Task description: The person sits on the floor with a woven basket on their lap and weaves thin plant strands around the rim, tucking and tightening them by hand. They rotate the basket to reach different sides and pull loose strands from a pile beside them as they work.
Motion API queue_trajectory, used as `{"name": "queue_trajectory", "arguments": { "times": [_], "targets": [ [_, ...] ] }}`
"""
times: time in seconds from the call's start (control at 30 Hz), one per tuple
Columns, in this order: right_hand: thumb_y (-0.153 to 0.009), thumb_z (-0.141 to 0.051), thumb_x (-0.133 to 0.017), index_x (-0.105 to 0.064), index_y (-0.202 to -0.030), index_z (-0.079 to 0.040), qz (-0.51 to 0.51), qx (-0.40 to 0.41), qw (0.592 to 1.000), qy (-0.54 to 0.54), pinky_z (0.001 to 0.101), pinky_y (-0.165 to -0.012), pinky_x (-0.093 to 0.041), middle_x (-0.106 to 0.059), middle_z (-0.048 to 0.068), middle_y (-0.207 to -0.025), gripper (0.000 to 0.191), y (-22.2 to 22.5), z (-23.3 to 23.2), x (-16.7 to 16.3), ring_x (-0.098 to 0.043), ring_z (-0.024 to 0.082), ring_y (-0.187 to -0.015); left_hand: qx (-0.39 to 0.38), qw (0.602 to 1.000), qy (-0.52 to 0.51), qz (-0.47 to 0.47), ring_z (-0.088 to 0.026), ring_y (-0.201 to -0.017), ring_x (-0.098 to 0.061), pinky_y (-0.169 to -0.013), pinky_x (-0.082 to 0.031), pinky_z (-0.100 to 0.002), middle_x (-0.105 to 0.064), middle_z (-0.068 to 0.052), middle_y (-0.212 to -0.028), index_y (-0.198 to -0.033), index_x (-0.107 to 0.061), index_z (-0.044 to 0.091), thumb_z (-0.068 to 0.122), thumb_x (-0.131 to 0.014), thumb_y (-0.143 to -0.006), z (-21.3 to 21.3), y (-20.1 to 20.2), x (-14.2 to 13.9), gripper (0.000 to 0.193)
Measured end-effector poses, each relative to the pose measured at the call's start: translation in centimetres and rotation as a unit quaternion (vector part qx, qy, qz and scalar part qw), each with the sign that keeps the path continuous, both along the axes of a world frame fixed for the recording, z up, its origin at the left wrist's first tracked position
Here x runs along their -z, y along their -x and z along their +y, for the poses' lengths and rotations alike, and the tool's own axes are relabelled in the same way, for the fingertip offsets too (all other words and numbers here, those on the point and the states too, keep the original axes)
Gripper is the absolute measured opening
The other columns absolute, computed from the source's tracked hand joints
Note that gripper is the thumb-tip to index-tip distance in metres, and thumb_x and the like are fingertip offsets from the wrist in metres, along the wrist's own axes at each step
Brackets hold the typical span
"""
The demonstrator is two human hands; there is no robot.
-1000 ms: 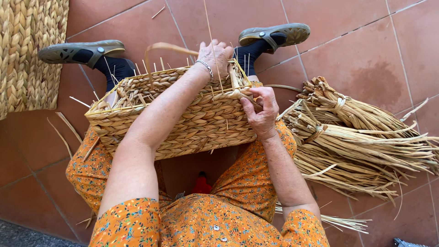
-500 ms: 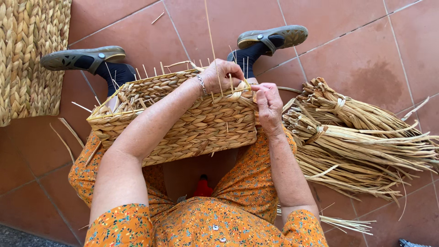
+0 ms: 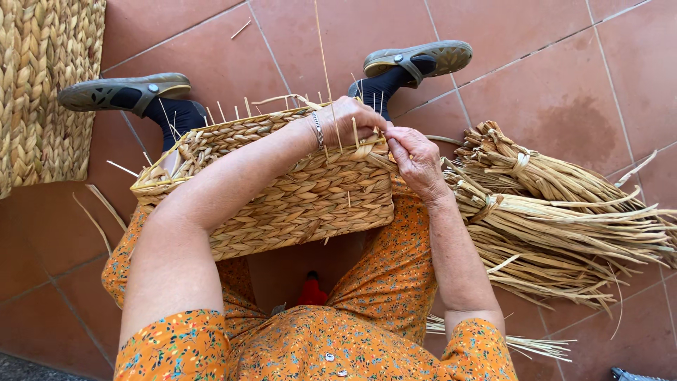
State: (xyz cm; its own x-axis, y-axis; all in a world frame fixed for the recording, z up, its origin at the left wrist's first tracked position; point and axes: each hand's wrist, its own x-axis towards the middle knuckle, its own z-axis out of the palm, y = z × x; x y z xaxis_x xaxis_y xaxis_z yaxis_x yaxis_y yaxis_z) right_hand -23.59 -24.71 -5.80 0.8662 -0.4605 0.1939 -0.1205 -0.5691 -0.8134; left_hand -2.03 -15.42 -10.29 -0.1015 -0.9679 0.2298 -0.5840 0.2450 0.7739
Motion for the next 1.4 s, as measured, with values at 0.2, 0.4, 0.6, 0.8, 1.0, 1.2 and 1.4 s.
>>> {"name": "queue_trajectory", "arguments": {
  "times": [0.2, 0.4, 0.6, 0.8, 1.0, 1.2, 1.4],
  "targets": [
    [-0.102, 0.0, -0.064, -0.07, -0.118, 0.002, -0.001, 0.0, 0.998, -0.066, 0.0282, -0.082, -0.056, -0.072, 0.012, -0.11, 0.017, -0.4, 0.2, 0.3, -0.068, 0.018, -0.09, 0.091, 0.985, 0.04, -0.142, -0.033, -0.077, -0.072, -0.064, -0.058, -0.045, -0.068, -0.01, -0.086, -0.121, -0.063, 0.011, 0.022, -0.067, -0.095, -0.3, -0.5, 0.0, 0.029],
    [-0.1, 0.001, -0.066, -0.071, -0.117, 0.0, 0.032, 0.007, 0.992, -0.12, 0.0241, -0.072, -0.054, -0.071, 0.007, -0.103, 0.018, -0.1, 0.1, 0.2, -0.065, 0.009, -0.081, 0.142, 0.959, 0.053, -0.239, -0.032, -0.073, -0.071, -0.058, -0.057, -0.045, -0.066, -0.012, -0.084, -0.121, -0.053, 0.007, 0.021, -0.058, -0.096, -1.1, -0.4, -0.1, 0.029],
    [-0.101, -0.004, -0.069, -0.071, -0.117, -0.002, 0.054, 0.055, 0.985, -0.155, 0.0217, -0.071, -0.055, -0.072, 0.002, -0.093, 0.017, 0.1, 0.1, 1.1, -0.064, 0.005, -0.08, 0.144, 0.948, 0.052, -0.28, -0.031, -0.066, -0.071, -0.052, -0.056, -0.045, -0.066, -0.011, -0.076, -0.12, -0.052, 0.005, 0.019, -0.054, -0.096, -1.5, 0.2, 0.1, 0.028],
    [-0.101, -0.001, -0.066, -0.069, -0.122, -0.003, 0.053, 0.04, 0.967, -0.246, 0.0207, -0.072, -0.052, -0.07, 0.0, -0.095, 0.022, -0.3, -0.5, 2.0, -0.06, 0.004, -0.08, 0.132, 0.934, 0.076, -0.323, -0.029, -0.061, -0.07, -0.047, -0.055, -0.044, -0.065, -0.01, -0.072, -0.105, -0.052, 0.005, 0.021, -0.056, -0.095, -2.0, 0.8, 0.3, 0.019],
    [-0.093, 0.003, -0.072, -0.072, -0.106, -0.003, 0.082, 0.001, 0.994, -0.069, 0.0275, -0.069, -0.052, -0.071, 0.006, -0.091, 0.014, -0.6, -1.4, 1.5, -0.063, 0.014, -0.075, 0.093, 0.949, 0.058, -0.295, -0.03, -0.063, -0.071, -0.049, -0.056, -0.045, -0.067, -0.009, -0.073, -0.108, -0.054, 0.008, 0.02, -0.058, -0.094, -1.2, 0.2, -0.1, 0.019],
    [-0.092, 0.001, -0.07, -0.07, -0.103, -0.007, -0.022, -0.033, 0.988, 0.151, 0.0389, -0.078, -0.054, -0.069, 0.01, -0.093, 0.013, -1.8, -1.1, 0.3, -0.068, 0.031, -0.087, -0.029, 0.961, -0.077, -0.265, -0.035, -0.076, -0.071, -0.063, -0.056, -0.049, -0.069, -0.013, -0.08, -0.099, -0.059, 0.007, 0.038, -0.068, -0.093, -0.2, -0.7, -1.3, 0.033],
    [-0.09, 0.0, -0.07, -0.06, -0.096, -0.005, -0.009, -0.073, 0.958, 0.277, 0.0404, -0.075, -0.052, -0.062, 0.011, -0.087, 0.012, -0.6, -1.4, -2.4, -0.064, 0.029, -0.082, -0.211, 0.957, -0.176, -0.096, -0.035, -0.083, -0.069, -0.074, -0.054, -0.048, -0.072, -0.012, -0.088, -0.099, -0.069, 0.009, 0.028, -0.069, -0.094, 7.6, -2.9, -6.0, 0.019]
  ]
}}
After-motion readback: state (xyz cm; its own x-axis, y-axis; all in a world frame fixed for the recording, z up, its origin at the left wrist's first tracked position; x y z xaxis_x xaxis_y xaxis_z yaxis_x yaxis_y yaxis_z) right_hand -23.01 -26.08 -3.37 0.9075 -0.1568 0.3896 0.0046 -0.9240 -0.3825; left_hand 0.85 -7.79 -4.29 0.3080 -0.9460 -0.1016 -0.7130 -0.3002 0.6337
